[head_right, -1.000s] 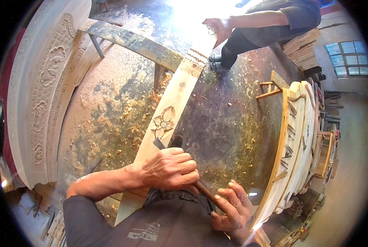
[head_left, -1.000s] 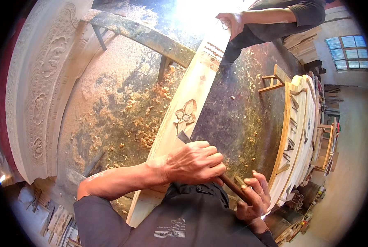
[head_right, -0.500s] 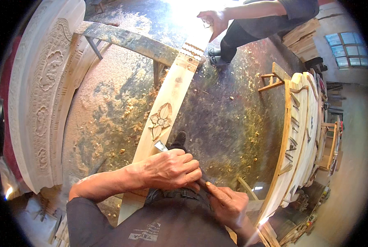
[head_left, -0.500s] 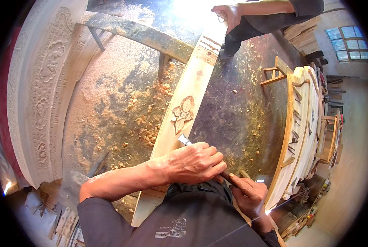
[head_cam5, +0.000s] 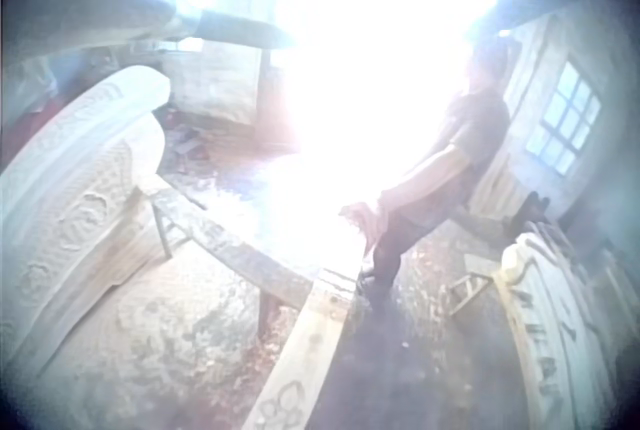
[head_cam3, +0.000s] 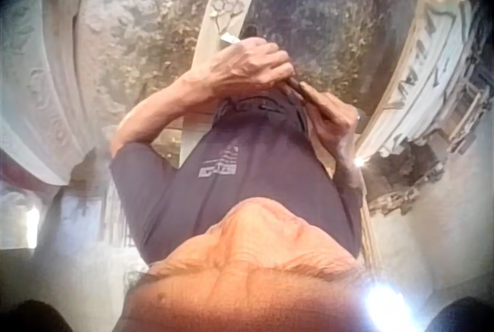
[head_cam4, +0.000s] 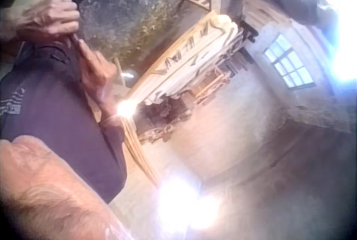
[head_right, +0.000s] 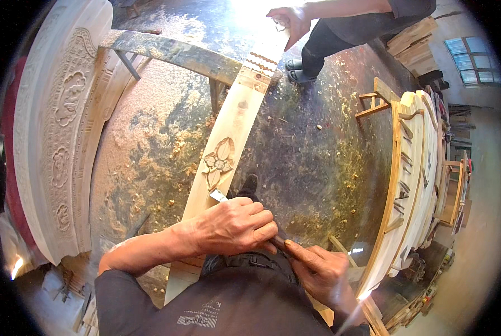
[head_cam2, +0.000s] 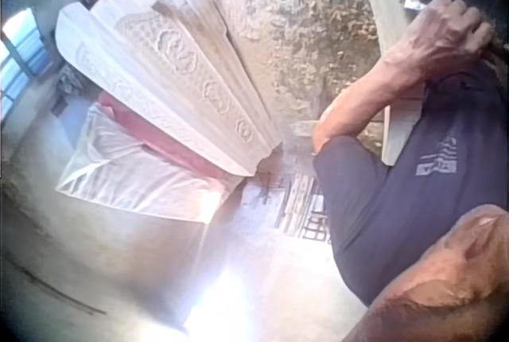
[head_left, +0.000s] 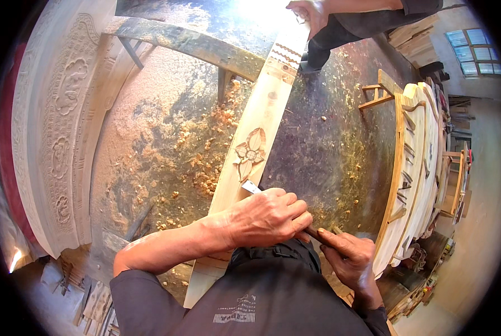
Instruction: The person carves decorative floral patterns into a long wooden board using a chisel, while another person holds the board steady on a workbench.
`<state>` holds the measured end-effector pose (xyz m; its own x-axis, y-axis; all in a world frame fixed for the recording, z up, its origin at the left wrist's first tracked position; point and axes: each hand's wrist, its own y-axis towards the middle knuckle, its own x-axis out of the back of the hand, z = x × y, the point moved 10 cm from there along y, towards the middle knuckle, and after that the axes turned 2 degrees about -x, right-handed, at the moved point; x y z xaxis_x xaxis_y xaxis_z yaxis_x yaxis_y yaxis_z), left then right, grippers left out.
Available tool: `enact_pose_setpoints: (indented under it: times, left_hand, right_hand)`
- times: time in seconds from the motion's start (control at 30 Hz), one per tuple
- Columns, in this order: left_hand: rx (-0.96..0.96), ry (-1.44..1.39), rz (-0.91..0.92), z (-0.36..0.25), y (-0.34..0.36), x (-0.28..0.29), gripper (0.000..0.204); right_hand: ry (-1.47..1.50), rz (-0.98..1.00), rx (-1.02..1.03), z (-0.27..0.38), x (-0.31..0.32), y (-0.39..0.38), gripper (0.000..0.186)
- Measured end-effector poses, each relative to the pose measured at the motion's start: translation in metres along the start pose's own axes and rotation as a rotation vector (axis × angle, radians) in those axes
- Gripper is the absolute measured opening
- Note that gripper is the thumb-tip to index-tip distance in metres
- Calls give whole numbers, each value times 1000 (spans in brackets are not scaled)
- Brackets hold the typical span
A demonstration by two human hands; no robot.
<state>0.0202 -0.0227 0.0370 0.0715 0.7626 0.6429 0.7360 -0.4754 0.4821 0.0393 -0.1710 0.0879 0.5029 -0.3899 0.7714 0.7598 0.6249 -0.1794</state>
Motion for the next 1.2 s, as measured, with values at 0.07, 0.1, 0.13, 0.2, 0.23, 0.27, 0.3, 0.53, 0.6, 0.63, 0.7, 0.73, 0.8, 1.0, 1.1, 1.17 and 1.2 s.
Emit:
enact_pose_setpoints:
  times: [0.07,0.1,0.13,0.2,0.23,0.27,0.3,0.53,0.6,0.63,0.7,0.73,0.8,1.0,1.1,1.17,1.2]
  left_hand:
    - [1,-14,-20,1,1,3,38]
    - [0,-15,-30,1,1,4,38]
    - [0,-15,-41,1,1,6,37]
    - [-1,-9,-32,2,0,3,37]
    - [0,-5,-28,2,0,2,37]
    - [0,-9,-33,2,0,3,37]
    - [0,-12,-37,2,1,5,37]
    - [26,-15,-23,3,1,1,41]
    - [35,-17,-24,3,2,2,42]
    - [38,-18,-24,3,2,2,42]
    - [50,-18,-18,5,2,0,42]
    - [55,-19,-15,5,2,-2,42]
    - [50,-15,-11,5,2,-3,42]
    - [-17,80,-82,-2,5,13,25]
    - [-87,141,-150,-11,2,20,19]
    - [-118,137,-150,-14,1,18,19]
    - [-127,118,-129,-15,3,15,19]
  right_hand:
    - [-21,6,-4,7,6,5,44]
    - [-31,7,-6,11,9,9,42]
    - [-40,9,-6,13,10,11,40]
    - [-48,18,-12,11,11,11,38]
    - [-51,23,-14,10,11,11,38]
    - [-52,26,-12,10,11,11,38]
    - [-53,29,-10,11,11,12,38]
    - [-37,10,35,0,3,7,37]
    - [-38,-3,56,0,1,8,37]
    - [-39,-10,65,0,1,8,37]
    - [-38,-1,93,-2,-2,11,43]
    - [-37,3,106,-3,-4,12,46]
    - [-8,-11,91,-9,-6,11,47]
    - [-75,-132,281,8,4,8,51]
    - [-193,-141,342,25,10,-2,54]
    - [-193,-114,266,24,7,-10,54]
    - [-199,-131,253,23,6,-15,55]
